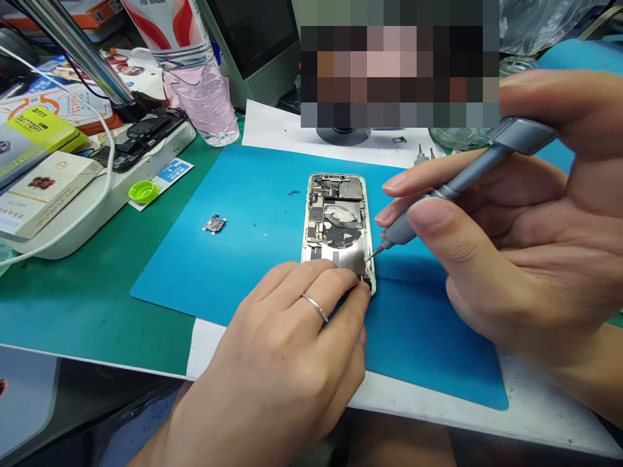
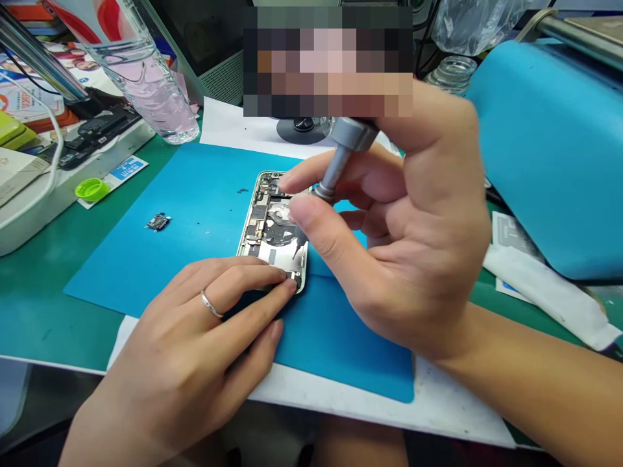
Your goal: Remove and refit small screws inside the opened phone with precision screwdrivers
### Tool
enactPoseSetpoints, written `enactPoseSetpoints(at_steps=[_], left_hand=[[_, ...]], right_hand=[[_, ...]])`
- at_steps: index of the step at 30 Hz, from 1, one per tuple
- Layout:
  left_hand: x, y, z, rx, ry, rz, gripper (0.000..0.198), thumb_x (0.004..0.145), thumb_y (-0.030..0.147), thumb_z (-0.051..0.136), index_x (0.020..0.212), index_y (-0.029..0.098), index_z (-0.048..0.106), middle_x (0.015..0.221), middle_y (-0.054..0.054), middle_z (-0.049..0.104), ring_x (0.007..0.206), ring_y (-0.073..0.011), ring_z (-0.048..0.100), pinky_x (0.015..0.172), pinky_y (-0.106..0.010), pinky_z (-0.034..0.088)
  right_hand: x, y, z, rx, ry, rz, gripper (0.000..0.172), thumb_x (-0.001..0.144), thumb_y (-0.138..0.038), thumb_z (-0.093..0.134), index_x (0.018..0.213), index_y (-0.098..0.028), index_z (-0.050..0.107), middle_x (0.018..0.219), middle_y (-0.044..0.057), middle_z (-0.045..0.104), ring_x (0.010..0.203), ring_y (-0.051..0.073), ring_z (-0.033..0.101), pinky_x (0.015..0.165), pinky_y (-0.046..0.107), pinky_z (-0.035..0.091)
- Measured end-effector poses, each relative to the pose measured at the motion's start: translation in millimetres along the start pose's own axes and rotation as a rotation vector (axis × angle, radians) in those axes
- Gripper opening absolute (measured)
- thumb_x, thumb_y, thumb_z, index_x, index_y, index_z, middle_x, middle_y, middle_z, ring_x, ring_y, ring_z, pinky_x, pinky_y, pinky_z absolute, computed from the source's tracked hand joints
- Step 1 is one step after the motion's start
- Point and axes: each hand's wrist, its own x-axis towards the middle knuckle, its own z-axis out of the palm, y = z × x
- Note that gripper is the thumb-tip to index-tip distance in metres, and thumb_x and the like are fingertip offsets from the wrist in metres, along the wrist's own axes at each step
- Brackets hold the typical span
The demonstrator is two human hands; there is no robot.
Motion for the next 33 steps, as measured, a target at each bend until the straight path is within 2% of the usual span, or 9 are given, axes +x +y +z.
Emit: enactPoseSetpoints(at_steps=[5, 11, 16, 19, 22, 27, 31, 33], left_hand=[[-0.3, 1.2, 0.1, 0.026, 0.005, 0.009, 0.023, 0.107, 0.011, 0.061, 0.125, 0.010, 0.074, 0.125, -0.011, 0.074, 0.119, -0.0278, 0.067, 0.106, -0.044, 0.051], [1.6, 1.6, 1.4, 0.003, 0.005, -0.013, 0.019, 0.107, 0.010, 0.061, 0.120, 0.010, 0.075, 0.124, -0.010, 0.075, 0.115, -0.0270, 0.070, 0.105, -0.045, 0.053], [3.8, 1.9, 1.6, 0.001, 0.020, -0.019, 0.017, 0.108, 0.012, 0.060, 0.113, 0.012, 0.076, 0.121, -0.010, 0.077, 0.116, -0.0276, 0.071, 0.104, -0.045, 0.057], [4.5, 1.3, 0.6, -0.002, 0.035, -0.008, 0.017, 0.108, 0.011, 0.059, 0.109, 0.012, 0.076, 0.121, -0.009, 0.078, 0.115, -0.0263, 0.072, 0.104, -0.043, 0.058], [4.3, 0.3, 0.0, -0.002, 0.049, -0.008, 0.020, 0.108, 0.011, 0.060, 0.117, 0.011, 0.077, 0.124, -0.009, 0.078, 0.114, -0.0253, 0.073, 0.102, -0.041, 0.058], [2.8, -0.8, 1.0, 0.017, 0.044, -0.014, 0.026, 0.109, 0.013, 0.060, 0.127, 0.010, 0.078, 0.127, -0.007, 0.078, 0.114, -0.0240, 0.073, 0.101, -0.040, 0.058], [3.3, -1.7, 2.4, 0.018, 0.046, 0.004, 0.027, 0.109, 0.013, 0.059, 0.127, 0.009, 0.078, 0.126, -0.007, 0.079, 0.114, -0.0244, 0.072, 0.104, -0.040, 0.058], [3.7, -1.6, 2.0, 0.010, 0.029, 0.009, 0.026, 0.109, 0.013, 0.059, 0.126, 0.009, 0.078, 0.126, -0.008, 0.079, 0.116, -0.0247, 0.071, 0.107, -0.040, 0.057]], right_hand=[[2.4, -5.2, -1.8, -0.047, -0.060, 0.053, 0.049, 0.099, -0.021, 0.079, 0.138, -0.046, 0.064, 0.151, -0.005, 0.060, 0.104, 0.014, 0.080, 0.076, 0.020, 0.070], [4.3, -7.7, -3.9, -0.068, -0.086, -0.011, 0.064, 0.095, -0.014, 0.082, 0.147, -0.045, 0.060, 0.142, -0.001, 0.069, 0.095, 0.019, 0.083, 0.063, 0.022, 0.070], [2.4, -5.0, -2.5, -0.074, -0.068, -0.025, 0.065, 0.095, -0.011, 0.082, 0.145, -0.048, 0.062, 0.138, -0.003, 0.070, 0.104, 0.017, 0.081, 0.074, 0.023, 0.071], [0.4, -2.3, -1.6, -0.009, -0.102, -0.046, 0.069, 0.093, -0.006, 0.081, 0.144, -0.049, 0.063, 0.138, -0.005, 0.069, 0.106, 0.018, 0.082, 0.071, 0.023, 0.071], [-0.9, -1.6, -1.8, -0.006, -0.096, -0.048, 0.070, 0.091, -0.004, 0.082, 0.143, -0.047, 0.064, 0.138, -0.005, 0.069, 0.105, 0.019, 0.082, 0.069, 0.024, 0.071], [1.6, -2.8, -2.2, -0.040, -0.081, -0.079, 0.069, 0.092, -0.002, 0.081, 0.143, -0.044, 0.063, 0.134, -0.005, 0.073, 0.097, 0.012, 0.081, 0.079, 0.019, 0.071], [3.0, -3.5, -2.6, 0.000, -0.096, -0.086, 0.065, 0.091, -0.004, 0.080, 0.140, -0.044, 0.066, 0.132, -0.003, 0.072, 0.095, 0.015, 0.082, 0.067, 0.023, 0.071], [2.3, -4.4, -3.5, -0.034, -0.084, -0.061, 0.064, 0.091, -0.006, 0.082, 0.138, -0.046, 0.066, 0.134, -0.005, 0.073, 0.096, 0.016, 0.083, 0.072, 0.024, 0.073]])
